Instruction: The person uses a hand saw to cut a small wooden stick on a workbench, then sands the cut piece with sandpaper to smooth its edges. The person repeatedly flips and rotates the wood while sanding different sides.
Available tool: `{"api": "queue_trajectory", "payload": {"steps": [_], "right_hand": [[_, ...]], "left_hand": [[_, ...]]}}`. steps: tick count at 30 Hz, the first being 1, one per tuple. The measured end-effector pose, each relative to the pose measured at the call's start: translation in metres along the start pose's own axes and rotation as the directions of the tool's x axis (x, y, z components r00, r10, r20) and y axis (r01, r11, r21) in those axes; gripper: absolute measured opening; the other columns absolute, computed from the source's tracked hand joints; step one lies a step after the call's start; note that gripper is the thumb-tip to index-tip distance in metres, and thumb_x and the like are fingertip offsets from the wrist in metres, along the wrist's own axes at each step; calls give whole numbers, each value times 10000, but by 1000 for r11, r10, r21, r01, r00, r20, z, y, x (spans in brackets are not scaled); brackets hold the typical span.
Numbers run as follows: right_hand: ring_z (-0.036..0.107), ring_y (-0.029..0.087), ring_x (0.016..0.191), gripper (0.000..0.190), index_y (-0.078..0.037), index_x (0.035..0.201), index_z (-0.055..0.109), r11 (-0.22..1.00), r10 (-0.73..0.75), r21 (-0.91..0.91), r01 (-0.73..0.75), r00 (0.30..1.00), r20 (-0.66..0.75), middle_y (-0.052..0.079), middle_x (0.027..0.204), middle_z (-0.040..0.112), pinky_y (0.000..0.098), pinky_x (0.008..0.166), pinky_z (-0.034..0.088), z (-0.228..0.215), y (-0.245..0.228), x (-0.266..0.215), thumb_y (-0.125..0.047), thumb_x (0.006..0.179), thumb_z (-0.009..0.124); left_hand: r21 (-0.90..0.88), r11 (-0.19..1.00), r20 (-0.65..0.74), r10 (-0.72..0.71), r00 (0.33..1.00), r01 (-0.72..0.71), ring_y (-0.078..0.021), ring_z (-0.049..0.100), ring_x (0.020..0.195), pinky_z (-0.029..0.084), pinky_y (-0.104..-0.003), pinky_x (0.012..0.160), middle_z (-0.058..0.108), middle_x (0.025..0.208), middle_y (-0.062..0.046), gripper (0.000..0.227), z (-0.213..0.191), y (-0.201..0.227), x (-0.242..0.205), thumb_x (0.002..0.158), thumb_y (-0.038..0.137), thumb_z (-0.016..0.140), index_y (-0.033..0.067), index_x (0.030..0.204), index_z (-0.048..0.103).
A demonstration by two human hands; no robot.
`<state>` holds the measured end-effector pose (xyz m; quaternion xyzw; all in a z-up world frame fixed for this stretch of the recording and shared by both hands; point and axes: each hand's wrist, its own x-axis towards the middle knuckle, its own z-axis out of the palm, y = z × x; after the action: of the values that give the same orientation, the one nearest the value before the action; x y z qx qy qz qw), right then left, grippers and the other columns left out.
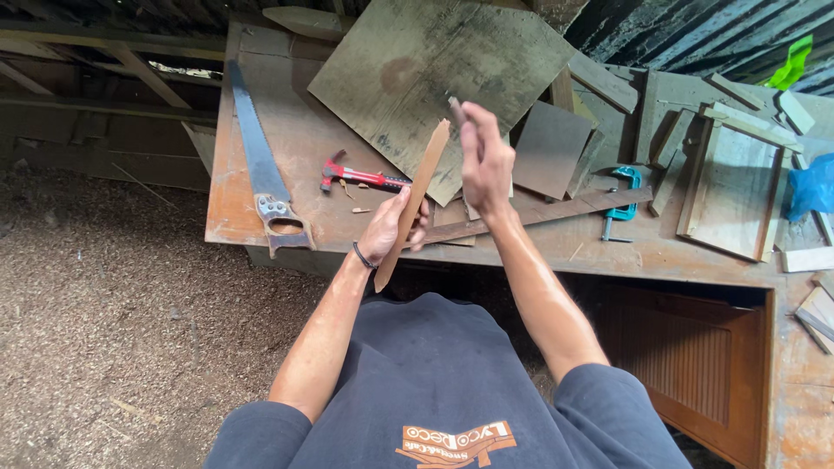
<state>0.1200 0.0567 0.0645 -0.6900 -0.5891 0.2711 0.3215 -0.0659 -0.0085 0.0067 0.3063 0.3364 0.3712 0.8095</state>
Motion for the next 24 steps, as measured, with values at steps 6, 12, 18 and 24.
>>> {"api": "queue_trajectory", "payload": {"steps": [6,12,18,24], "right_hand": [[769,182,988,310,-118,1369,654,725,-674,182,664,739,-11,125,1247,754,328,825,653,9,18,-6,-45,1080,566],[707,244,827,264,-125,1335,656,950,-60,293,108,984,-166,103,1104,803,357,734,567,1,19,10,-107,1107,525],[725,251,1051,147,-101,1258,612,628,-736,188,755,655,-172,176,1273,707,333,821,613,-4,19,-1,-142,1158,512],[558,215,623,275,-131,1363,697,984,-48,169,56,998,-48,180,867,775,332,539,394,0,28,6,-125,1127,556]], "left_hand": [[267,962,-197,-1,980,55,-74,380,437,310,-250,380,395,564,34,580,-11,-12,4,1065,583,306,71,892,514],[187,982,-84,40,996,-23,-68,338,435,300,-249,379,350,561,46,578,-12,-20,4,1124,562,338,57,879,478],[224,970,-53,113,992,-98,-55,314,377,289,-223,359,362,514,41,362,1,-9,-2,1094,423,450,77,1061,553],[446,895,-227,111,968,2,-62,372,396,325,-241,366,418,552,41,282,6,-4,-3,1028,351,516,113,1147,609]]}}
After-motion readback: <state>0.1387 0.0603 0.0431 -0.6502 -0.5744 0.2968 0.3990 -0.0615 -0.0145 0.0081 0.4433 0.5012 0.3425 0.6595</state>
